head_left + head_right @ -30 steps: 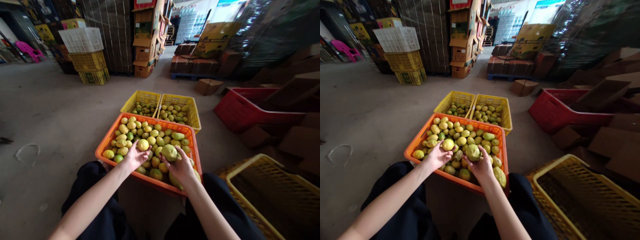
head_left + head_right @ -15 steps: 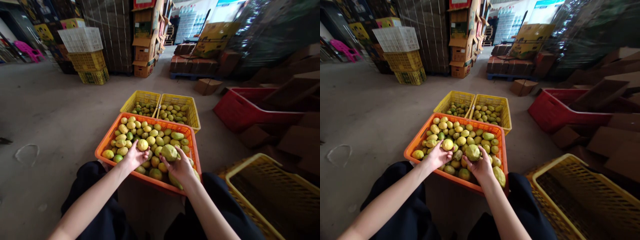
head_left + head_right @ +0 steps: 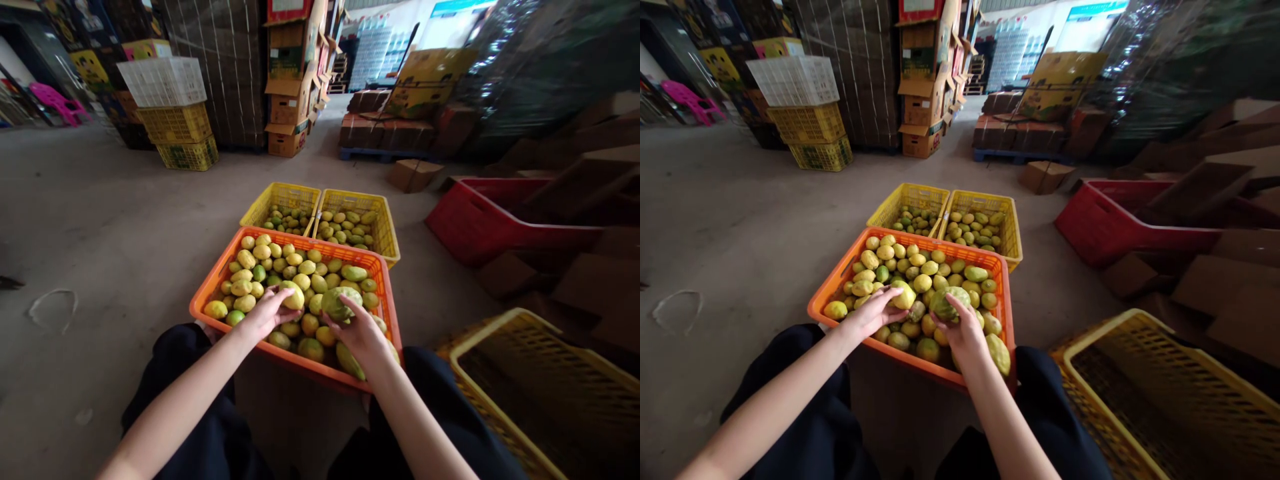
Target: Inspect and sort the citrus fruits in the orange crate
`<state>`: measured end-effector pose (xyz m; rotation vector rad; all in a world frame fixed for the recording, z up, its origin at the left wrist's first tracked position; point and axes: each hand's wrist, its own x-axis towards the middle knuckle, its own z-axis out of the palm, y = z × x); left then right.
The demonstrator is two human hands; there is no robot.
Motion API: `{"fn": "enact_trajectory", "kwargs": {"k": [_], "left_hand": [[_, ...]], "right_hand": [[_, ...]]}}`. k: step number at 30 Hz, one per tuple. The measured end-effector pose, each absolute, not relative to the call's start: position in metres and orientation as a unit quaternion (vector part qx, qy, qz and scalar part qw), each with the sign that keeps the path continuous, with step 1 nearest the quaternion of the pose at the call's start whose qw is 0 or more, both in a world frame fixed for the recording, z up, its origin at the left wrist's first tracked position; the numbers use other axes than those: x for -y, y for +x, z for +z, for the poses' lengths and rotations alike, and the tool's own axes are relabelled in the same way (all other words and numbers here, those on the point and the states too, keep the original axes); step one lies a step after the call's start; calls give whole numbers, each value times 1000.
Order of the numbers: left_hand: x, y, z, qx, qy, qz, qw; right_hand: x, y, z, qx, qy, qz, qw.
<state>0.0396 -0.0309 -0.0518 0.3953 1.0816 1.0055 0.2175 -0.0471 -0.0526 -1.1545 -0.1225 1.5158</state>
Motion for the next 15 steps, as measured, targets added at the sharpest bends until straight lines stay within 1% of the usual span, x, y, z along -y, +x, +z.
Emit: {"fn": "enact_trajectory", "kwargs": {"k": [4, 8, 10, 15], "left_hand": [[32, 40, -61, -525, 309, 542, 579], [33, 39, -61, -510, 474, 558, 452], [34, 39, -60, -498, 518, 553, 421], [37, 39, -63, -488, 557, 552, 384]], "right_hand": [[58, 215, -55, 201, -531, 524, 634], [62, 215, -52, 375, -537, 379, 654], [61, 215, -53, 419, -547, 330, 645], [57, 213, -63, 451, -584, 268, 619]]}}
